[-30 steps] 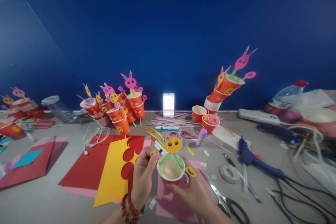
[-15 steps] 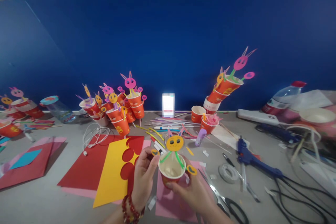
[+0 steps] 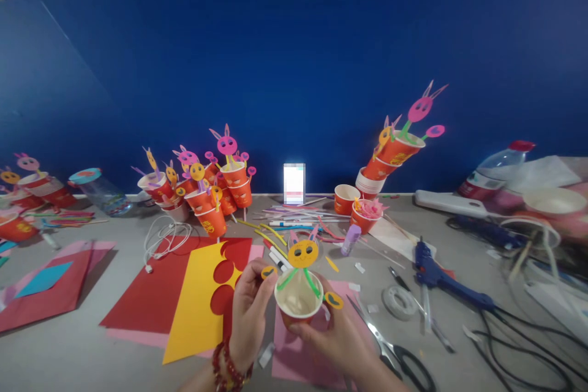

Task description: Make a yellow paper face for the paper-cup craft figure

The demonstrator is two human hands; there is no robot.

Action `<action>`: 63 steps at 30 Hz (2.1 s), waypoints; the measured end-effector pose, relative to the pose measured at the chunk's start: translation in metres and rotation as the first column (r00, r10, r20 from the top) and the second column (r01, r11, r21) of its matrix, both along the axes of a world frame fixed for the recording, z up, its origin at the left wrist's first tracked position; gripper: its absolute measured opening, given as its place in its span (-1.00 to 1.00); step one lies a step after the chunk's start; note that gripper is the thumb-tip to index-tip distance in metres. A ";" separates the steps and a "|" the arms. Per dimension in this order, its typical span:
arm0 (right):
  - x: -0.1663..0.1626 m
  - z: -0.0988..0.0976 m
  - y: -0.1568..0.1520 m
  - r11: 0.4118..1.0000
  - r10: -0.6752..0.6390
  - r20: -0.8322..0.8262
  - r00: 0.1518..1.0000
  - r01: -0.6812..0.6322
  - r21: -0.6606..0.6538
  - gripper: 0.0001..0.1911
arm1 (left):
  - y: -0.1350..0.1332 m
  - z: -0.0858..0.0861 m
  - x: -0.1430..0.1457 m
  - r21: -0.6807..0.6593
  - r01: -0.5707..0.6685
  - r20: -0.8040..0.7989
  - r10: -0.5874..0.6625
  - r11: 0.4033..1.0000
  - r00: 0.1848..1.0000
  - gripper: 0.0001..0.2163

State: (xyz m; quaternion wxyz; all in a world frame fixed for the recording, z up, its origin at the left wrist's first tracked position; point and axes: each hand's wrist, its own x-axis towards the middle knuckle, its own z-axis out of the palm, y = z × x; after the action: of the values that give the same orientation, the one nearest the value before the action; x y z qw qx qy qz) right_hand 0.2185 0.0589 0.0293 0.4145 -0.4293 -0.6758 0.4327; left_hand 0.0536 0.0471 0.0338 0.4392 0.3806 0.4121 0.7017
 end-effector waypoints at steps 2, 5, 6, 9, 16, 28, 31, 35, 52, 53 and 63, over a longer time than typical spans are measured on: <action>0.000 0.000 0.000 1.000 0.007 -0.009 1.000 -0.007 -0.013 -0.36 | 0.000 0.000 0.000 0.006 -0.002 -0.020 0.002 1.000 1.000 -0.85; 0.000 0.001 0.001 0.999 0.022 -0.035 0.999 -0.023 -0.030 -0.34 | 0.000 0.000 0.001 -0.004 0.000 -0.027 0.000 1.000 1.000 -0.84; 0.000 0.002 0.001 0.999 0.022 -0.043 0.999 -0.023 -0.028 -0.34 | 0.000 0.000 0.001 -0.009 -0.006 -0.024 0.006 1.000 1.000 -0.83; -0.001 0.005 0.001 0.999 0.024 -0.044 0.999 -0.025 -0.021 -0.35 | 0.001 0.000 0.000 0.001 -0.028 -0.034 0.029 1.000 0.999 -0.83; 0.001 -0.004 0.000 0.999 0.029 -0.003 1.000 -0.029 0.012 -0.36 | -0.003 0.005 0.001 0.108 -0.071 -0.162 0.088 0.992 0.983 -0.88; 0.003 -0.006 -0.002 0.997 0.041 0.033 0.999 -0.043 0.058 -0.29 | -0.007 0.003 -0.001 0.163 -0.043 -0.169 0.071 0.986 0.983 -0.92; 0.003 -0.006 -0.002 0.998 0.028 0.034 0.999 -0.029 0.050 -0.29 | -0.007 0.002 -0.002 0.145 -0.054 -0.177 0.080 0.988 0.981 -0.92; 0.003 -0.005 -0.002 0.998 0.023 0.032 0.999 -0.025 0.052 -0.28 | -0.007 0.000 -0.002 0.119 -0.072 -0.177 0.093 0.990 0.980 -0.89; 0.005 -0.012 0.001 0.999 0.032 0.026 0.999 -0.032 0.004 -0.29 | -0.004 0.004 -0.001 0.096 -0.079 -0.224 0.099 0.992 0.970 -0.84; 0.005 -0.011 0.001 0.999 0.034 0.021 0.999 -0.034 -0.002 -0.29 | -0.005 0.004 -0.001 0.095 -0.076 -0.216 0.095 0.993 0.972 -0.84; 0.005 -0.005 0.003 0.997 0.068 -0.001 0.998 -0.068 0.028 -0.29 | -0.006 0.002 -0.001 0.106 0.007 -0.163 0.011 0.994 0.987 -0.90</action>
State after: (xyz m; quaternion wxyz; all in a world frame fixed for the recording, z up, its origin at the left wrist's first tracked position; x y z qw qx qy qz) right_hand 0.2237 0.0620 0.0241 0.4060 -0.3998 -0.6958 0.4373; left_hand 0.0525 0.0412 0.0355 0.3825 0.4592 0.4093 0.6895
